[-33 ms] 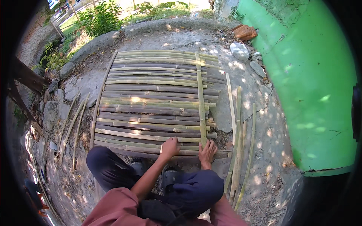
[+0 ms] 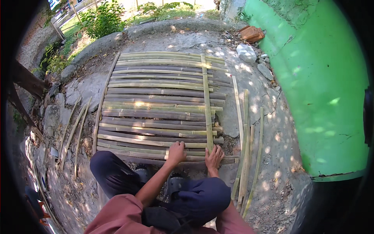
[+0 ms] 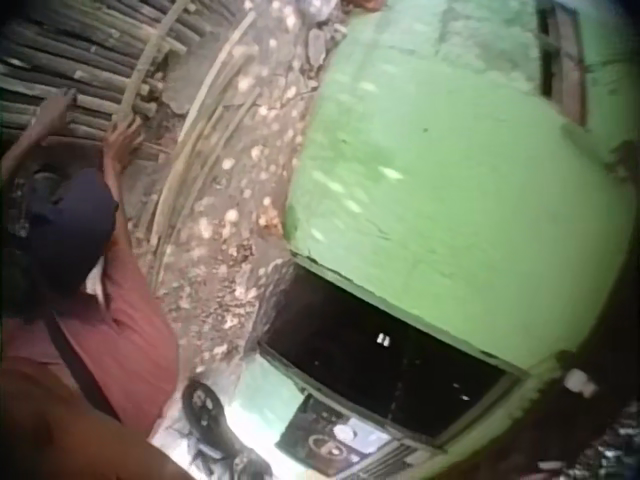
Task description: The person arranges bamboo strips into a grid and secures them using small nails and a hammer.
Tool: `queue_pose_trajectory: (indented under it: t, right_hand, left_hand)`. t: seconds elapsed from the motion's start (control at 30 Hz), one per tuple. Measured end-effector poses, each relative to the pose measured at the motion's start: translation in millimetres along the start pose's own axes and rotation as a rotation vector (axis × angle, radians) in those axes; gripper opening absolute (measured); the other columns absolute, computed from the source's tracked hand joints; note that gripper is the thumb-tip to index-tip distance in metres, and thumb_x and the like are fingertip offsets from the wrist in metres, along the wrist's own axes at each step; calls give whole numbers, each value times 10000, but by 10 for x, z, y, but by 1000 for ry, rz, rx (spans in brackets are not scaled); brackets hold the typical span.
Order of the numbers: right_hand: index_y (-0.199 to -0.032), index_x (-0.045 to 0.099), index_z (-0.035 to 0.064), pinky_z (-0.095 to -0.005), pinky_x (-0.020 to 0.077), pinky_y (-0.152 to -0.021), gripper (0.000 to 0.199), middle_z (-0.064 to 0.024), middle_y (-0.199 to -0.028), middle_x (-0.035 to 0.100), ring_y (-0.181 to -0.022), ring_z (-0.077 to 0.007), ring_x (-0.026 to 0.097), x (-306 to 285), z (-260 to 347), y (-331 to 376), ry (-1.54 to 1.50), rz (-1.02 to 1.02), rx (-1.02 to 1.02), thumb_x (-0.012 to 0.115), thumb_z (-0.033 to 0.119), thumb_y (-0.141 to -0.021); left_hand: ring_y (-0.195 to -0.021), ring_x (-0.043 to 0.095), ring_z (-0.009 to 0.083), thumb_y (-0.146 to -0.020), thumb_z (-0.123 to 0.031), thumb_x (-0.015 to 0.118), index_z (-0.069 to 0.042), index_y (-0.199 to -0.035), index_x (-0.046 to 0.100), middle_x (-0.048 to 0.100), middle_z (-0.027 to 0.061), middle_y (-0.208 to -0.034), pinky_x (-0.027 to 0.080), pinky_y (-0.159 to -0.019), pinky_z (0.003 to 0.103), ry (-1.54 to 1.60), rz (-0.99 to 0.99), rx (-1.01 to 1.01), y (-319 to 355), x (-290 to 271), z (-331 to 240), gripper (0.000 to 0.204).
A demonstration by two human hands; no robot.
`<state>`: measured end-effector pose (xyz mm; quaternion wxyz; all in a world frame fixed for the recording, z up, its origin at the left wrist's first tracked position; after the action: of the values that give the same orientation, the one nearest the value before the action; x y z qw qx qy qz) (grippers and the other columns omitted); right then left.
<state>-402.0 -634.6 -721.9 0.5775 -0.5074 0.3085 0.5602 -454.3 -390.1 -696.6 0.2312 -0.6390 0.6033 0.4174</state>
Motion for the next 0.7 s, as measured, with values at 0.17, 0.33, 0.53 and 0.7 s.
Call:
queue_pose_trajectory:
  t: [0.17, 0.33, 0.53, 0.7]
  right_hand:
    - [-1353, 581, 17, -558, 375, -1103, 517, -173, -1303, 561, -1254, -381, 554, -15, 129, 35, 35, 19, 10, 633, 430, -1045]
    - [-1375, 575, 26, -574, 395, -1077, 532, -196, -1317, 581, -1242, -413, 578, 24, 204, 14, 30, 161, 141, 651, 427, -1034]
    - [-1317, 659, 6, -548, 477, -1075, 678, -263, -1313, 666, -1271, -462, 624, 23, 155, -323, 44, 399, 296, 661, 599, -989]
    - [-1124, 779, -33, -565, 499, -1058, 764, -357, -1167, 723, -1158, -499, 685, 86, -130, -856, 67, 585, 388, 601, 693, -965]
  left_hand:
    - [-1224, 555, 409, -765, -212, 794, -69, -1226, 606, 571, 212, -1240, 509, -958, 565, -92, 16, 73, 104, 229, 107, 518]
    - [-1249, 531, 408, -770, -179, 772, -64, -1267, 602, 554, 223, -1282, 451, -975, 537, -51, 36, 96, 174, 150, 128, 538]
    - [-1248, 552, 364, -850, -195, 742, -75, -1210, 685, 599, 185, -1275, 464, -990, 532, 20, 80, 77, 221, -18, 130, 384]
    - [-1288, 560, 384, -860, -246, 766, -65, -1257, 683, 611, 201, -1315, 482, -1009, 599, 87, 151, 49, 142, -100, 49, 444]
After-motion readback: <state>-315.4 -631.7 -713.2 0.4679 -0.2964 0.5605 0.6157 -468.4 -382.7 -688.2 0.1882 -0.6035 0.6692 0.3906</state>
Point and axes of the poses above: each hand's wrist, its own y-axis away from the middle knuckle, its own x-axis out of the palm, z = x × y, the point moved 3 cm from there along -y, towards the middle knuckle
